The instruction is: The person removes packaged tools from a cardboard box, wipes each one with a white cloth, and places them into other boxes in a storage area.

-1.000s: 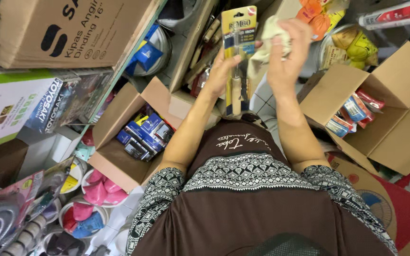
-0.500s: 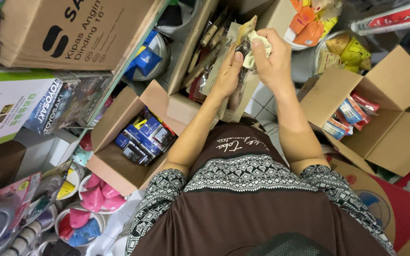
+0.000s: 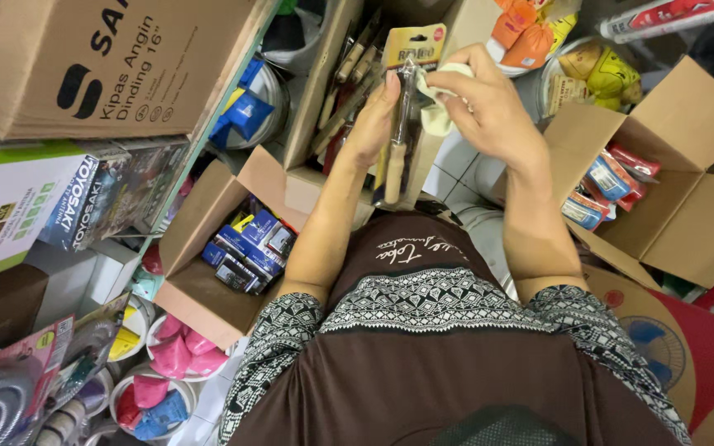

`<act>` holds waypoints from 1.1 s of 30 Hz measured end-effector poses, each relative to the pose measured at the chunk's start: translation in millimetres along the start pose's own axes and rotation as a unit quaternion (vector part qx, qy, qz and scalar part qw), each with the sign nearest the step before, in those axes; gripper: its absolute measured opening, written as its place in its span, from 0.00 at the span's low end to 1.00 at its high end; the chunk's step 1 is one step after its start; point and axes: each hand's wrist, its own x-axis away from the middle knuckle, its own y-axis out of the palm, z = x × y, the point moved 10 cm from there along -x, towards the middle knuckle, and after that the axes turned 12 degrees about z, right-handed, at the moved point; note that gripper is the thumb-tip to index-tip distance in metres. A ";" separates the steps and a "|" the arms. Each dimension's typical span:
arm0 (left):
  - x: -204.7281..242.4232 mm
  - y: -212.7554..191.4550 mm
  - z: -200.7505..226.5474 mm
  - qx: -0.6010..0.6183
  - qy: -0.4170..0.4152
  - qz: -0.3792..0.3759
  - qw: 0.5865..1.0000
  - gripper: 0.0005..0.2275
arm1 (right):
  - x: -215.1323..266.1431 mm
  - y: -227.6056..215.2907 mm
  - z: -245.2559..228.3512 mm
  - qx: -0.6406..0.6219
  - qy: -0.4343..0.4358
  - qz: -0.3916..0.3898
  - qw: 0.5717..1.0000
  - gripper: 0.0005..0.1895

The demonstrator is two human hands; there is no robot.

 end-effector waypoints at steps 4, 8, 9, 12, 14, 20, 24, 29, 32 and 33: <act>4.6 11.0 -13.8 -0.061 -0.043 -0.051 0.996 0.31 | 0.1 -10.1 -7.5 0.149 -0.085 -0.010 0.985 0.15; 4.1 22.8 -3.5 -0.029 -0.016 -0.067 0.997 0.31 | 4.1 -25.6 1.7 0.156 -0.009 0.052 0.986 0.15; 2.0 22.3 -3.1 -0.032 -0.015 -0.061 0.998 0.31 | 7.8 -28.9 4.9 0.094 0.029 0.072 0.992 0.16; -2.2 10.5 -10.4 -0.019 -0.021 -0.018 0.999 0.30 | 18.0 -10.5 7.2 0.011 0.079 0.071 0.994 0.15; -5.4 9.0 -15.9 -0.049 -0.016 -0.017 0.999 0.30 | 21.7 -7.0 12.1 0.036 0.088 0.069 0.993 0.13; -0.2 21.1 -1.2 -0.062 0.004 -0.014 0.998 0.30 | 38.0 -30.7 29.7 0.019 0.109 0.208 0.972 0.11; -4.6 39.5 6.1 0.033 -0.006 -0.002 0.999 0.32 | 50.4 3.7 37.6 -0.045 0.138 0.189 0.971 0.15; 0.3 55.1 18.5 0.153 0.006 -0.080 0.985 0.35 | 77.3 22.3 51.1 -0.057 0.161 0.159 0.972 0.17; -8.4 35.3 28.2 0.143 0.028 -0.023 0.989 0.33 | 88.9 22.9 51.4 -0.047 0.163 0.060 0.984 0.16; -9.7 29.6 32.0 0.141 0.041 -0.015 0.989 0.32 | 88.7 16.7 49.0 -0.047 0.152 0.029 0.987 0.15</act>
